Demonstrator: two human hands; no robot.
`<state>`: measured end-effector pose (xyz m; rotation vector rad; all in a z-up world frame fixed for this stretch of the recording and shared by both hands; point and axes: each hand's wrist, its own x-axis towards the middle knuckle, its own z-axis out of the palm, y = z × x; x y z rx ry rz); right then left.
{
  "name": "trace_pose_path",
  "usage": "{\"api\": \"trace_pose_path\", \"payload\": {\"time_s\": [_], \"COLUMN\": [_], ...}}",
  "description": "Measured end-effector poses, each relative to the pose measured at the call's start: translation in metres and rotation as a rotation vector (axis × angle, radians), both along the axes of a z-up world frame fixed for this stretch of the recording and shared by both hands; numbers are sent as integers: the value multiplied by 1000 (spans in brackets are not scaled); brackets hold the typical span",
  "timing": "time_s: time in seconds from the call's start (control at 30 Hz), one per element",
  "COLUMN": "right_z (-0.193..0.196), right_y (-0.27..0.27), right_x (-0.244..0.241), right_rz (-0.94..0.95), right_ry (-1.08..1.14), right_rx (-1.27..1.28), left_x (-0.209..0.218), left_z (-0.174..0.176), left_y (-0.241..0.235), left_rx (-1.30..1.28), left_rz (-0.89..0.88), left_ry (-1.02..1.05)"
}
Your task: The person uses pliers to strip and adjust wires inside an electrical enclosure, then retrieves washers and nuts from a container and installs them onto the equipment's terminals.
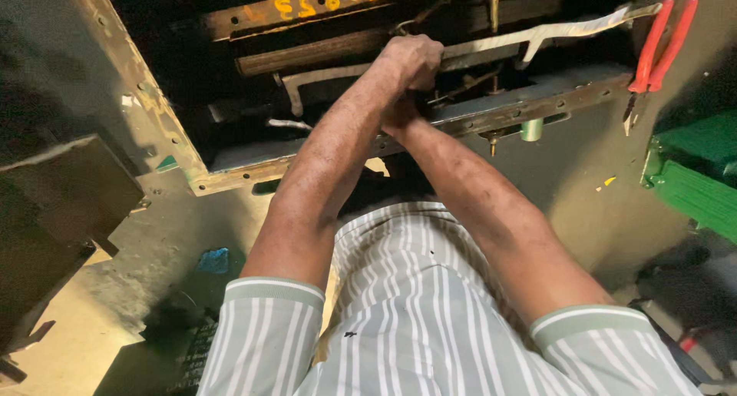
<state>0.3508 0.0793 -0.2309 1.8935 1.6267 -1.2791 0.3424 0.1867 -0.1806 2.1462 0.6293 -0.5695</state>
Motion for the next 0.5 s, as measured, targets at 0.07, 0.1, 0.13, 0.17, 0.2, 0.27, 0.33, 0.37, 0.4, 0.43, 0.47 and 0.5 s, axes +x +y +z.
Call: {"api": "trace_pose_path", "payload": {"time_s": [0.07,0.1,0.13,0.17,0.2,0.27,0.33,0.37,0.4,0.43,0.47,0.5], "right_z": [3,4,4,5,4,2,-2,-2,-2,-2,0,0], "right_y": [-2,0,3,2,1,-1,5,5,3,6,8,16], "right_x": [-3,-3,-3,-1,1,0,-1,-3,-4,-6,-6,-7], "right_rz": [-1,2,1,6,6,20,28,29,31,29,28,32], "right_ry": [7,11,15,18,20,21,15,9,2,2,1,6], "right_rx": [2,4,11,6,1,-6,-4,-8,-18,-16,-13,-3], "left_x": [0,2,3,5,7,5,-2,-5,-9,-12,-14,-14], "left_z": [4,6,8,8,7,3,-2,-3,-3,-1,2,6], "left_y": [-1,1,3,1,2,2,7,6,4,7,9,17], "left_rx": [13,19,26,25,7,-34,-59,-79,-96,-103,-109,-93], "left_rz": [-26,-42,-58,-71,-66,-50,-6,15,27,38,49,59], "left_ry": [9,14,19,23,29,48,26,16,23,29,34,14]}}
